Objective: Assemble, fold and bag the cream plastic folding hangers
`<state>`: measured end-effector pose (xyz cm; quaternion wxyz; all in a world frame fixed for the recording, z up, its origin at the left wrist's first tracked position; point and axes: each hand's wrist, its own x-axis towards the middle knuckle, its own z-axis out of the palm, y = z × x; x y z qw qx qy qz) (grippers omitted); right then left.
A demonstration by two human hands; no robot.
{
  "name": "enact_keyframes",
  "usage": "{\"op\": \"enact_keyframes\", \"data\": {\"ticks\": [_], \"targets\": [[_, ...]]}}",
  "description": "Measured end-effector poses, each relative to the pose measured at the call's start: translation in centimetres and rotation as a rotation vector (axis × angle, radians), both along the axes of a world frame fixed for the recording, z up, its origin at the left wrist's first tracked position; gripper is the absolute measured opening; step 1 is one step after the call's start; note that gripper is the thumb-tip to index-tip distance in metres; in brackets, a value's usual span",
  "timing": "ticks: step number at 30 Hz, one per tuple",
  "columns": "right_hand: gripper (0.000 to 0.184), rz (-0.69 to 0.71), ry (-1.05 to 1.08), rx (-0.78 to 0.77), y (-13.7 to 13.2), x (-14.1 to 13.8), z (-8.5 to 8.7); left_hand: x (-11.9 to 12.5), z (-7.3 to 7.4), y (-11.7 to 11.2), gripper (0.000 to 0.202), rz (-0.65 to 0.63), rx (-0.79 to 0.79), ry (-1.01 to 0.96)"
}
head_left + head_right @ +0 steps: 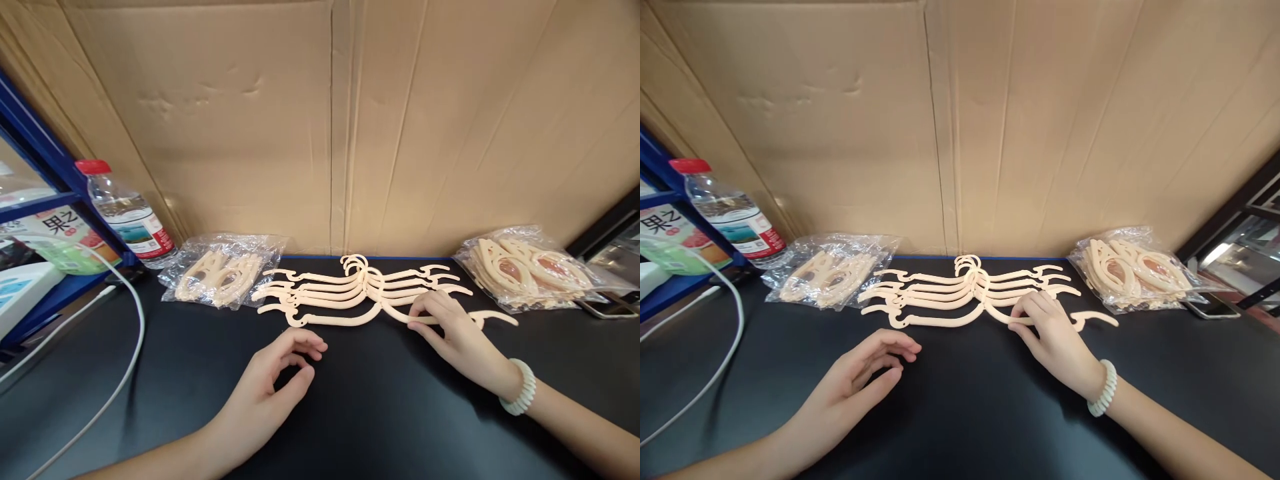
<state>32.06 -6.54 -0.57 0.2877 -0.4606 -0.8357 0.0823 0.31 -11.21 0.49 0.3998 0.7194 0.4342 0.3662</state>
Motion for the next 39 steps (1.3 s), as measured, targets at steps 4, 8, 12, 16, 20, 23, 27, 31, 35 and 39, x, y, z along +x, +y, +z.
{"op": "enact_keyframes", "data": {"ticks": [4, 8, 12, 16, 20, 23, 27, 31, 35, 39], "targets": [[0.011, -0.098, 0.091, 0.039, -0.5, 0.3, 0.1, 0.0, 0.1, -0.3, 0.015, 0.015, -0.125, -0.097], [0.017, -0.194, 0.263, 0.078, -1.0, 0.2, 0.3, -0.1, 0.4, -0.5, 0.020, 0.047, -0.208, -0.109], [0.019, -0.226, 0.364, 0.085, -1.5, -0.1, 0.6, 0.5, 0.6, -0.8, 0.039, 0.165, -0.297, -0.238], [0.010, -0.159, 0.240, 0.138, -2.1, -0.6, 0.6, 0.9, 0.5, -1.0, 0.059, 0.144, -0.299, -0.330], [0.004, 0.020, 0.066, 0.231, -2.8, -1.5, 0.6, 0.7, 0.1, -0.7, 0.071, 0.078, -0.272, -0.261], [0.005, 0.097, 0.023, 0.201, -3.3, -2.1, 0.6, 0.4, 0.0, -0.4, 0.068, 0.019, -0.180, -0.059], [0.014, 0.117, -0.010, 0.199, -3.4, -2.2, 0.5, 0.3, 0.4, 0.0, 0.040, 0.000, -0.056, 0.137], [0.027, 0.047, -0.158, 0.451, -2.9, -1.4, 1.2, 0.2, 0.9, 0.7, 0.028, 0.099, -0.121, 0.057], [0.019, -0.195, -0.397, 0.677, -2.7, -0.6, 1.9, 0.0, 0.9, 1.2, 0.027, 0.176, -0.165, -0.097], [0.021, -0.355, -0.439, 0.653, -2.8, -0.4, 1.8, 0.1, 0.7, 1.1, 0.021, 0.234, -0.110, -0.139]]}}
